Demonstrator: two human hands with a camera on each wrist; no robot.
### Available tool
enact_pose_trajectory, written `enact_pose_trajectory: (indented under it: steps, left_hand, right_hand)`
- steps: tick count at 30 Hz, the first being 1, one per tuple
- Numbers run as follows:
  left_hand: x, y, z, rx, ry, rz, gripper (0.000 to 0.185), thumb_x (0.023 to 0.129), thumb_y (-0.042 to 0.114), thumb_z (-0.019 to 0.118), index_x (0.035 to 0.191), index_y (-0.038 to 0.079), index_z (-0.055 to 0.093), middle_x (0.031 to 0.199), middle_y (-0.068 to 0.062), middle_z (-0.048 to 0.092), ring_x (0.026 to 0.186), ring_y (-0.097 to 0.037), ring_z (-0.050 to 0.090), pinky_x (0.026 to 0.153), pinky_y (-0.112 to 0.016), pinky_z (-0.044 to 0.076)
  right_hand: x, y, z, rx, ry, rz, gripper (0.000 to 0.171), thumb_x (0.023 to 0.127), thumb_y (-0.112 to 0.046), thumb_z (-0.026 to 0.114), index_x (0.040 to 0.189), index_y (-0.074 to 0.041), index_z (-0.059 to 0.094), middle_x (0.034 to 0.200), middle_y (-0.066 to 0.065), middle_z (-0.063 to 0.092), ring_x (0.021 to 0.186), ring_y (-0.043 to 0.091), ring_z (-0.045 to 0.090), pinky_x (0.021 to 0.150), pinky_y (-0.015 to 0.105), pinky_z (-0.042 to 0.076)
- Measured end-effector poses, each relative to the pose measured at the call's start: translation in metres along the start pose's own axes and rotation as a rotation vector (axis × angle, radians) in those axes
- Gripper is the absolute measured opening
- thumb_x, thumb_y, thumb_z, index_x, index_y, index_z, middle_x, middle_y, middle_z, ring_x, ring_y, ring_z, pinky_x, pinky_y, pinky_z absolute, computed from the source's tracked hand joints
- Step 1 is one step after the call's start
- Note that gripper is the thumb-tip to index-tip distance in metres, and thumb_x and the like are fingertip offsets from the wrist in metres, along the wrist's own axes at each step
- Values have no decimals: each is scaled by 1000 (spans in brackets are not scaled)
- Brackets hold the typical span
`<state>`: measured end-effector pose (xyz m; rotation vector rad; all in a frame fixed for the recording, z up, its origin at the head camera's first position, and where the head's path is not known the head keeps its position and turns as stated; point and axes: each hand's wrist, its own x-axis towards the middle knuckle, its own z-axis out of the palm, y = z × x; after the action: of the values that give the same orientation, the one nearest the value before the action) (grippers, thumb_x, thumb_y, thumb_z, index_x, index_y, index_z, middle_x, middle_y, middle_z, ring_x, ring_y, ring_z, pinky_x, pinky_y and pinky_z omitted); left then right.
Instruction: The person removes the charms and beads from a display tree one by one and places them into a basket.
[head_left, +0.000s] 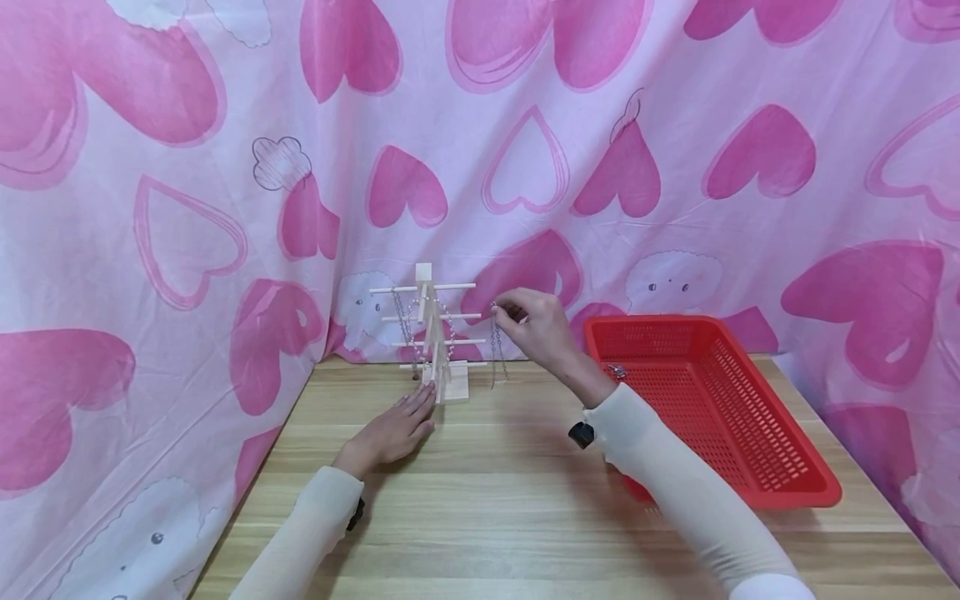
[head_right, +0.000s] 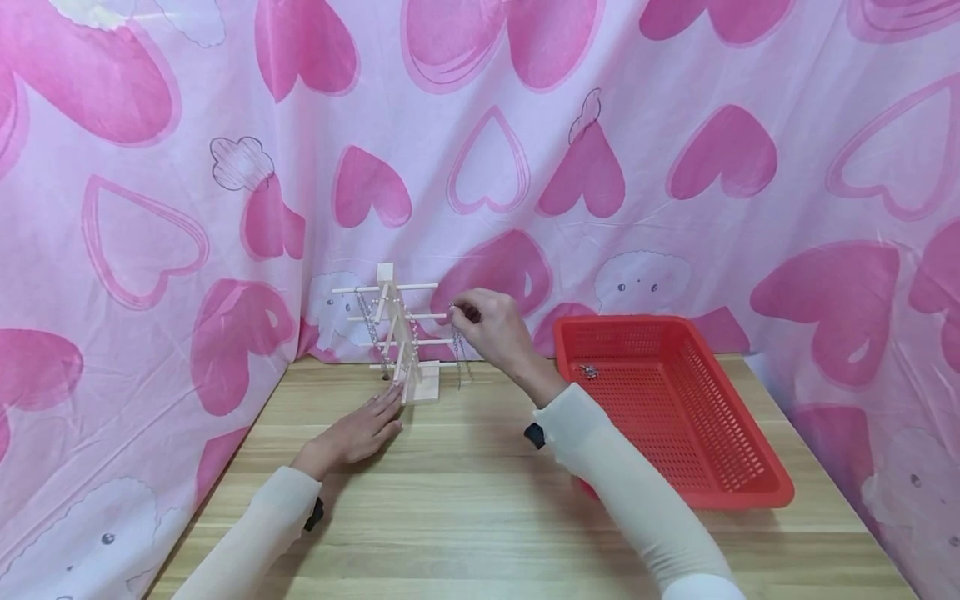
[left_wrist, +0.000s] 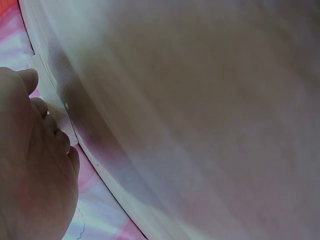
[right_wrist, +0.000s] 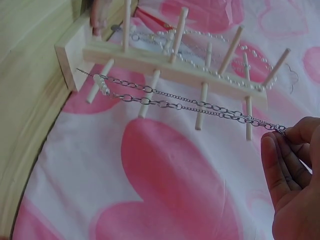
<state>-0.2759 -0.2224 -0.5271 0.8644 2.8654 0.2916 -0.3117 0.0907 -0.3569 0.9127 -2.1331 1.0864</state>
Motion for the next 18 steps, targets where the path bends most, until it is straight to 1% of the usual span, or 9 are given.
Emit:
enact_pose_trajectory:
  steps: [8,13,14,18]
  left_hand:
    - [0,-1,1,1,20,9,64,116,31,38,168,-3,21,178,-19,15,165,-40,18,135,-56,23]
    - [0,-2,2,3,14,3,65,117,34,36,169,-1,18,179,-16,12,167,-37,15,136,-53,20]
    - [0,-2,2,1,11,2,65,117,34,36,169,0,17,179,-16,12,167,-36,14,136,-53,20]
    - [1,-3,2,7,14,7,65,117,34,36,169,-2,18,179,-17,12,166,-38,15,136,-55,20]
  right_hand:
    - [2,1,-21,-33,-17,77,13,99,-7,72,108,-2,80,100,11,81,84,23,75,80,39,68]
    - [4,4,-33,-27,-3,94,14,99,-6,73,110,-1,80,102,13,80,84,24,74,80,42,68]
    - [4,5,-35,-24,-2,100,14,99,-6,73,110,-1,80,102,13,80,84,24,74,80,39,68]
    - [4,10,-45,-18,21,109,13,98,-4,74,109,1,79,100,14,80,83,24,74,78,36,67]
